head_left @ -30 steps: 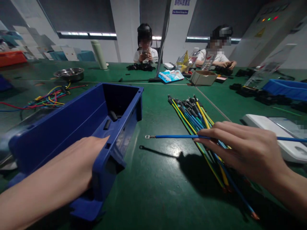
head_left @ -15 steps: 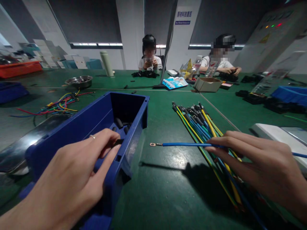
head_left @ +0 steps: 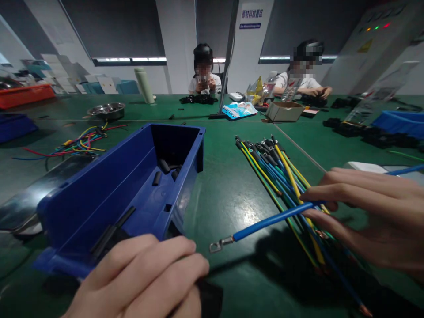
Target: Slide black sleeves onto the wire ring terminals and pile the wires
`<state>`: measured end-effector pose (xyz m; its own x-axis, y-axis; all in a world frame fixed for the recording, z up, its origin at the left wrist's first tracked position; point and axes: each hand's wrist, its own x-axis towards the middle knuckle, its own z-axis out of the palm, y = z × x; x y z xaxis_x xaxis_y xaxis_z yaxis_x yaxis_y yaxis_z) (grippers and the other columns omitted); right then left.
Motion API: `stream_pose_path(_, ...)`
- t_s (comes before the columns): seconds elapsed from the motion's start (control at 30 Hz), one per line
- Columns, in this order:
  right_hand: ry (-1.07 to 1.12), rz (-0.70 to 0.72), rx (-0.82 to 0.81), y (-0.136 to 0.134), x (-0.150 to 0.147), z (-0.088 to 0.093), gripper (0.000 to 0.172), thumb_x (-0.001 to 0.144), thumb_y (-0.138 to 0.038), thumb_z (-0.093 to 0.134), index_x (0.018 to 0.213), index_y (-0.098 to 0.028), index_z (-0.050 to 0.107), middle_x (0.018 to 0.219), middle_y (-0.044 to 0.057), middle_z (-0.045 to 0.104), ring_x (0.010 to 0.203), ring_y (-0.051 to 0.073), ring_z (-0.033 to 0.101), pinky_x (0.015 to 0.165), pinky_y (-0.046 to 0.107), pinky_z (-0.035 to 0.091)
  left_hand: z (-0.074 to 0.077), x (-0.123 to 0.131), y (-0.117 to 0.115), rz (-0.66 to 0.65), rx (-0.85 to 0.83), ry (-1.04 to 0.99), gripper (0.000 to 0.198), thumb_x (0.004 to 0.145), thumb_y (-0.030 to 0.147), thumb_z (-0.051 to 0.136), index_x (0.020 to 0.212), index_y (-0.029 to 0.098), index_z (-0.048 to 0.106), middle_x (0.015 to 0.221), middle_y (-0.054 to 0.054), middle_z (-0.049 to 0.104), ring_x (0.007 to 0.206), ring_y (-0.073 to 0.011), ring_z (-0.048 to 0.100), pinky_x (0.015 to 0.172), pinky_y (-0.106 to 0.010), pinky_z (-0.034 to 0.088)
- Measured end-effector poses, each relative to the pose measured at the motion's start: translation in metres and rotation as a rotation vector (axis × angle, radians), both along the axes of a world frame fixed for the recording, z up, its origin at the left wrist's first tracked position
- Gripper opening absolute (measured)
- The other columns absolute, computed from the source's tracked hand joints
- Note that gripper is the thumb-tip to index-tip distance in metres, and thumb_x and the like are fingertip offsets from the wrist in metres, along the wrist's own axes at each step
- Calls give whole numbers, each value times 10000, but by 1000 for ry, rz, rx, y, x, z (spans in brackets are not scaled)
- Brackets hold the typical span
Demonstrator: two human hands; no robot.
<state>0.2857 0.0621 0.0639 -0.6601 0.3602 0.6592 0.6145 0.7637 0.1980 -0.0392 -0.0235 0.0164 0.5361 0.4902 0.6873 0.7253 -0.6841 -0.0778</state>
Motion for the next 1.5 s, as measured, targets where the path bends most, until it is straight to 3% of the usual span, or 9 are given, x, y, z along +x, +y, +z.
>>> stream_pose_path(0.1,14,9,30,2,4,2,105,856,-317,639,869,-247,561,629,1,616,533,128,591,504,258,453,10,19,4,-55,104,-55,202,898,132,575,750,238,664,846,88,763,861,-113,636,818,-250,448)
stream_pose_path(0.3,16,49,82,5,7,0,91,893,-310,588,846,-242,549,606,6,607,505,121,585,467,243,449,26,19,15,29,-59,-117,134,931,148,574,841,222,640,870,64,736,908,-128,574,878,-270,388)
stream_pose_path(0.47,56,33,78,5,10,-11,90,881,-322,620,864,-238,592,633,11,609,547,113,583,474,236,430,27,20,19,-3,-73,-182,141,931,114,573,999,198,663,836,40,713,884,-138,553,879,-290,360)
stream_pose_path(0.6,112,35,24,5,11,-14,115,821,-304,695,871,-212,647,654,26,600,581,111,566,479,235,401,27,21,19,-19,-91,-203,133,924,122,593,985,195,686,834,32,707,856,-144,547,853,-290,359)
stream_pose_path(0.83,95,72,35,-2,-2,-3,126,809,-262,710,902,-206,646,648,30,644,566,98,551,478,216,408,28,24,21,9,-121,-286,60,907,233,660,933,258,707,809,54,725,850,-156,571,843,-308,367)
stream_pose_path(1.3,48,48,-44,-12,8,-24,196,842,-331,652,1037,-301,653,652,-4,664,528,137,543,444,294,392,30,20,20,-20,-131,-300,63,891,240,680,944,268,702,802,87,724,895,-142,567,870,-291,380)
stream_pose_path(1.5,96,49,-110,-18,11,-31,526,782,-249,722,1268,-403,591,774,-6,708,664,168,599,569,337,461,28,21,21,-15,-136,-308,64,908,329,657,923,293,707,803,92,733,904,-158,573,872,-323,373)
